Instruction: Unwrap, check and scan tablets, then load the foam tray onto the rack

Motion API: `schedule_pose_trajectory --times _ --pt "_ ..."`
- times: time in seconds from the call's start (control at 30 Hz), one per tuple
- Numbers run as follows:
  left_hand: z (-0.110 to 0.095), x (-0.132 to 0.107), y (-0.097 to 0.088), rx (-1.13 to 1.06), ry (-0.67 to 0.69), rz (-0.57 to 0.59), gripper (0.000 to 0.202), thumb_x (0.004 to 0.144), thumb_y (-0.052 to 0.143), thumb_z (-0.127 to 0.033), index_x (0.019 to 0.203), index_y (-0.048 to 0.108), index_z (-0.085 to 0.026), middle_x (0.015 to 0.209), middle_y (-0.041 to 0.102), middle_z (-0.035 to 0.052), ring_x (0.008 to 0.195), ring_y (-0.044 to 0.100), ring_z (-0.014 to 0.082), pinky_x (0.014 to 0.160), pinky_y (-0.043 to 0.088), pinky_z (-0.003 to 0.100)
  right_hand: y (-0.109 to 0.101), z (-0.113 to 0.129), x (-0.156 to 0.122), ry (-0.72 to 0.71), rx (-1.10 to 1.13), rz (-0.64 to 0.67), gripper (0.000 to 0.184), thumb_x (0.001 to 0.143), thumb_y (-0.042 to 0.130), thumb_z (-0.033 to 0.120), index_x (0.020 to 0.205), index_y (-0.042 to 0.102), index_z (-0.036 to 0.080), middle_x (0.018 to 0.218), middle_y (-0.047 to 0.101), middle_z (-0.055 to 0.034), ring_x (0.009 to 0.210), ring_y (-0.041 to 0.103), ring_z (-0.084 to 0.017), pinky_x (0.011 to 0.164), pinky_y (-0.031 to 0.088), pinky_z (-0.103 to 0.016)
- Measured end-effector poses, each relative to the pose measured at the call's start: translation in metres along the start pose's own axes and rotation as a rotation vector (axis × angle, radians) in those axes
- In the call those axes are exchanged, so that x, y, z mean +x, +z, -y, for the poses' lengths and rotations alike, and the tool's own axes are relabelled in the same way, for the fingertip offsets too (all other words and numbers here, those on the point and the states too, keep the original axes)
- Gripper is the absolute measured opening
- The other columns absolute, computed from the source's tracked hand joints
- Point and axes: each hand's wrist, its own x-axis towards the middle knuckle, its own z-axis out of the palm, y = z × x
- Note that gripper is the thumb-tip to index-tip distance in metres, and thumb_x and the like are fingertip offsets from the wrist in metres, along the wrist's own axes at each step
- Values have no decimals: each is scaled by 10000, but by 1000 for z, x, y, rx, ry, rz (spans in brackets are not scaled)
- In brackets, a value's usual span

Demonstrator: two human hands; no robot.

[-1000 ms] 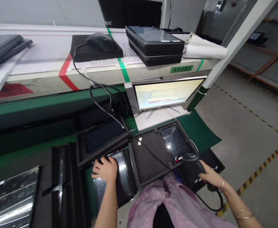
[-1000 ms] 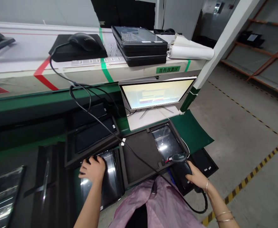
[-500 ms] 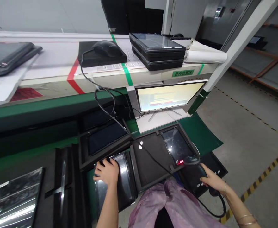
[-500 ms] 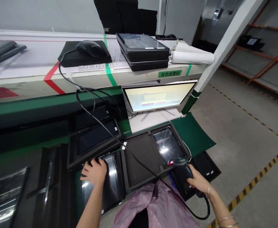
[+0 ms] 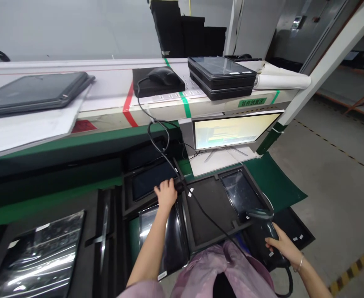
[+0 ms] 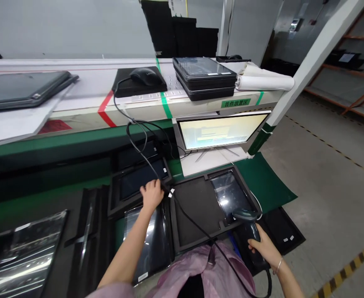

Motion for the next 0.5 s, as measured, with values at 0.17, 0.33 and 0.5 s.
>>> schedule_pose_trajectory --times 0.17,0.33,0.5 --pt "-10 26 -14 -3 129 200 182 827 524 -110 1002 573 -94 1042 575 98 987 540 212 858 449 375 27 0 -5 -48 86 0 751 557 725 432 1183 413 160 904 654 -49 847 642 -235 792 508 -320" --pt "-2 -44 -50 -39 210 238 245 701 481 -19 915 548 -119 1007 556 116 1002 502 238 863 428 358 37 12 3 -135 37 77 581 704 679 527 1104 440 180 670 585 11 638 573 -189 651 497 -309" --pt "-5 -142 -53 -125 395 406 240 644 504 -58 851 558 -166 933 582 93 927 522 243 820 447 350 47 87 32 -319 -315 332 645 749 599 455 1263 380 133 868 637 -64 722 618 -220 720 520 -350"
